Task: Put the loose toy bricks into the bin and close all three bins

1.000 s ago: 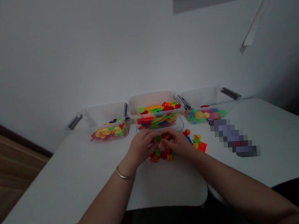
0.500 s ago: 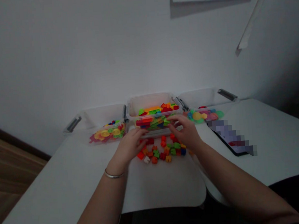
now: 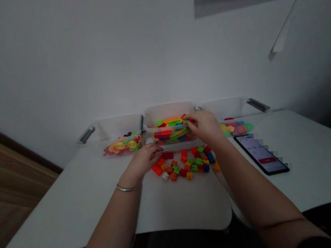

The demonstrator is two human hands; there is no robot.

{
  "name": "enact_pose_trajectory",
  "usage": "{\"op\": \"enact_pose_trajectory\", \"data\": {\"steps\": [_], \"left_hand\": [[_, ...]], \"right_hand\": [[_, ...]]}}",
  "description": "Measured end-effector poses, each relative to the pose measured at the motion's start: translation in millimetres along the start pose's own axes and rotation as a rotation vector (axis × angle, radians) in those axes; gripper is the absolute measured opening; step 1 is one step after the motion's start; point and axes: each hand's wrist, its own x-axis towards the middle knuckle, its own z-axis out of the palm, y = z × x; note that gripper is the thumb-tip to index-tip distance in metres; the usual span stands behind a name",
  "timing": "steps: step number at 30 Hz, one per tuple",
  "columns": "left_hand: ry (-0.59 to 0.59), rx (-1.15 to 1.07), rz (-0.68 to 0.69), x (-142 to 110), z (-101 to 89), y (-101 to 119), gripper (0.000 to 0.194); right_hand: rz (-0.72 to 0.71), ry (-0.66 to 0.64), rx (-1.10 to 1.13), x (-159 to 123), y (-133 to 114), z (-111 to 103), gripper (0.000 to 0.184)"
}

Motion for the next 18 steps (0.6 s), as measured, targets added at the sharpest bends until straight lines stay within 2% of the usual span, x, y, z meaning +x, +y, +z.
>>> {"op": "enact_pose_trajectory", "data": {"steps": [5, 13, 18], "left_hand": [[0.002, -0.012, -0.008, -0.5, 3.7, -3.9, 0.018], [-0.043, -0.051, -0.014, 0.8, 8.0, -7.3, 0.021], [-0.020, -0.053, -0.041, -0.1, 10.8, -10.6, 0.022]], "right_hand": [[-0.045, -0.015, 0.012, -6.9, 2.9, 9.1, 0.024], [-0.214, -0.166, -0.006, -9.9, 3.5, 0.0, 0.027], [-0.169, -0.170, -0.063, -10.0, -1.1, -10.0, 0.040]]}}
